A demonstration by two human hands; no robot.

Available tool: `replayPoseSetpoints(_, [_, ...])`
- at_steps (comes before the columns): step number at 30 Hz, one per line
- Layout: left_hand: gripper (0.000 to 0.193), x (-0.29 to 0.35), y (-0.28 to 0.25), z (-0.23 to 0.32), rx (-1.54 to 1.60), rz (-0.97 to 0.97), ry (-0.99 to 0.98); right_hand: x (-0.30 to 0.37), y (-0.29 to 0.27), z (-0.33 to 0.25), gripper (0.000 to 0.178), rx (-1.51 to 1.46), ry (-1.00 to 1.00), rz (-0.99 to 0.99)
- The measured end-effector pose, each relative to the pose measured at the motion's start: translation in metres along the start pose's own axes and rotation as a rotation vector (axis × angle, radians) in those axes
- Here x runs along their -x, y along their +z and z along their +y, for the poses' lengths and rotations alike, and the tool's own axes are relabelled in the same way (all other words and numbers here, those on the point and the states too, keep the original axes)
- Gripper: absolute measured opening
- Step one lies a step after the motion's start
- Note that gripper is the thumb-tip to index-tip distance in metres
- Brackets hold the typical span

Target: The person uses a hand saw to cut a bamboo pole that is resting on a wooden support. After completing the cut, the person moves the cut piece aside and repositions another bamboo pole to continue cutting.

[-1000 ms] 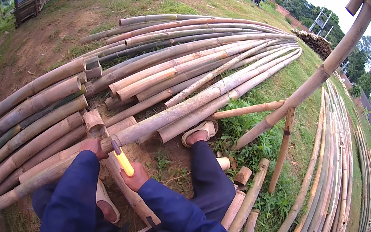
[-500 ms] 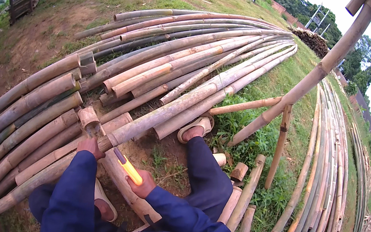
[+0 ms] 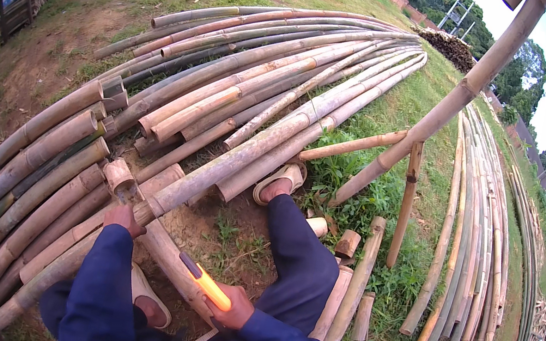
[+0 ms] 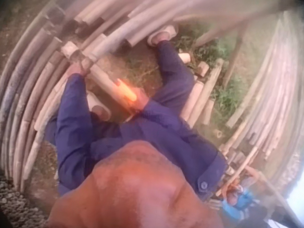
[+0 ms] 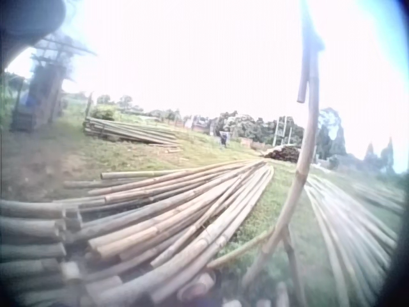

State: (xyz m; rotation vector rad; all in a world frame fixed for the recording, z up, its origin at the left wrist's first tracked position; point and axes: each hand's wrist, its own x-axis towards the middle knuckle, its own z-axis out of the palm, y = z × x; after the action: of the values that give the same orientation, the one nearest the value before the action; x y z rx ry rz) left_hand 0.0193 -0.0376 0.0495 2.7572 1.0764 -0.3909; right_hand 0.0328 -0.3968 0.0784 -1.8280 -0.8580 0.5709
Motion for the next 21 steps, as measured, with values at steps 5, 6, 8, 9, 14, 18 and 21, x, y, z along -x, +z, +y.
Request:
replayPoseSetpoints(5, [0.068,-0.01,-0.003,-0.007,-0.003,0.007,0.011,-0.133,0.052,0.01,0.022,-0.015,-0.123,0.001])
replayPoseSetpoints(6, [0.068,-0.01,-0.009,-0.009,-0.001,-0.024,0.011,-0.125,0.048,0.012,0.023,-0.01,-0.115,0.005])
replayPoseSetpoints(8, [0.067,-0.002,-0.006,-0.01,-0.002,-0.05,0.007,-0.094,0.041,0.018,0.023,-0.002,-0.101,0.005])
replayPoseSetpoints(9, [0.067,0.002,-0.006,-0.016,-0.008,-0.021,-0.015,-0.062,0.024,0.001,0.02,0.035,0.017,-0.101])
replayPoseSetpoints(14, [0.067,0.009,-0.008,-0.005,0.016,-0.006,0.006,0.064,-0.031,-0.018,0.027,-0.051,0.095,-0.089])
replayPoseSetpoints(18, [0.068,-0.004,0.001,-0.002,0.026,-0.015,-0.012,-0.016,0.005,0.005,0.02,-0.009,0.015,-0.031])
replayPoseSetpoints(21, [0.069,-0.007,-0.002,-0.003,0.013,0.009,-0.002,-0.107,0.051,0.015,0.02,0.0,-0.111,0.036])
